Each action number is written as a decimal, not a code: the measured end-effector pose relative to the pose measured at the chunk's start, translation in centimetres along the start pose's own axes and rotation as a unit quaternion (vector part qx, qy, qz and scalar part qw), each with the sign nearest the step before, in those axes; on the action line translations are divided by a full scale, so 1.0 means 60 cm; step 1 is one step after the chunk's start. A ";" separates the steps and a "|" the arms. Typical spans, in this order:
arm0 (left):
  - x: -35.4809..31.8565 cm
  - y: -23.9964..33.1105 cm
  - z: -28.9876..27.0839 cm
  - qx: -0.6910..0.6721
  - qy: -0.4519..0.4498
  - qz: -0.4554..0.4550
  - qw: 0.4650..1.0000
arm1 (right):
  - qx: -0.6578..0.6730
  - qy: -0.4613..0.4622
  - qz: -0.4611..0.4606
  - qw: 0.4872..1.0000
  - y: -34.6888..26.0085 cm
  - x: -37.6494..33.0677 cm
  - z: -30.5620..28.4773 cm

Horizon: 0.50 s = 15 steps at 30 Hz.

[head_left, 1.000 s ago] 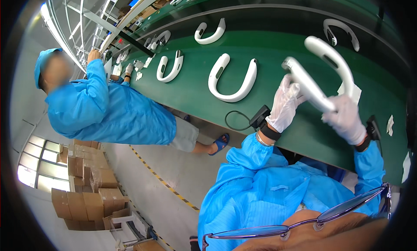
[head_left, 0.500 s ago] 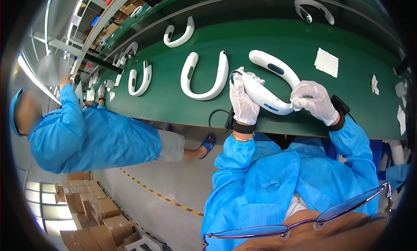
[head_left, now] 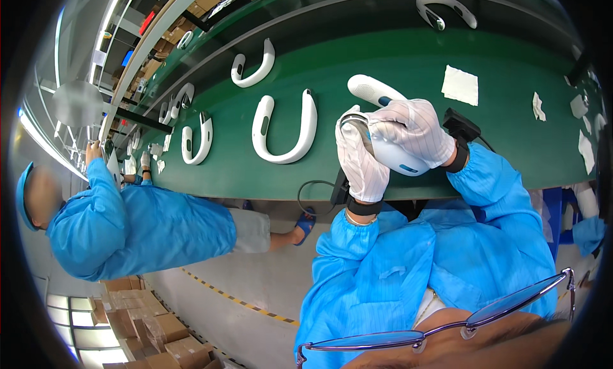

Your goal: Assemble and clean white U-shaped neck massager components at a factory workstation.

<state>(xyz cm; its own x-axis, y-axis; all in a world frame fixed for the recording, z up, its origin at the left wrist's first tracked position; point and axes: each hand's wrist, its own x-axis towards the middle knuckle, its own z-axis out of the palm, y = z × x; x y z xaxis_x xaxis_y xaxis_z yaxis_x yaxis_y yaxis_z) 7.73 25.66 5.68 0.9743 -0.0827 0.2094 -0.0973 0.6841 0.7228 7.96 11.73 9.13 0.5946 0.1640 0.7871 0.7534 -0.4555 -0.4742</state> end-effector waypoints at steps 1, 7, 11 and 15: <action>0.003 0.004 0.003 0.013 0.000 0.000 1.000 | 0.008 0.003 0.005 1.000 0.001 -0.002 -0.001; 0.016 0.010 0.019 -0.045 -0.032 -0.026 0.998 | -0.108 -0.085 -0.101 0.985 -0.003 -0.061 -0.054; 0.022 -0.010 0.043 0.188 -0.080 0.069 0.977 | -0.130 0.021 -0.213 0.968 0.035 0.021 -0.054; 0.054 -0.016 0.031 0.334 -0.139 0.166 0.917 | -0.098 0.009 -0.110 0.989 0.028 0.051 -0.056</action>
<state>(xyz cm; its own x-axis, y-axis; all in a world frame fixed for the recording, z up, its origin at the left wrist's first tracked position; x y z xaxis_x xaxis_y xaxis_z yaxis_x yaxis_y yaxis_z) 10.58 23.39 6.91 0.7882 -0.1946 0.5839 -0.5728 0.1152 0.8116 10.11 8.49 12.07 0.4161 0.2621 0.8707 0.7938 -0.5717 -0.2073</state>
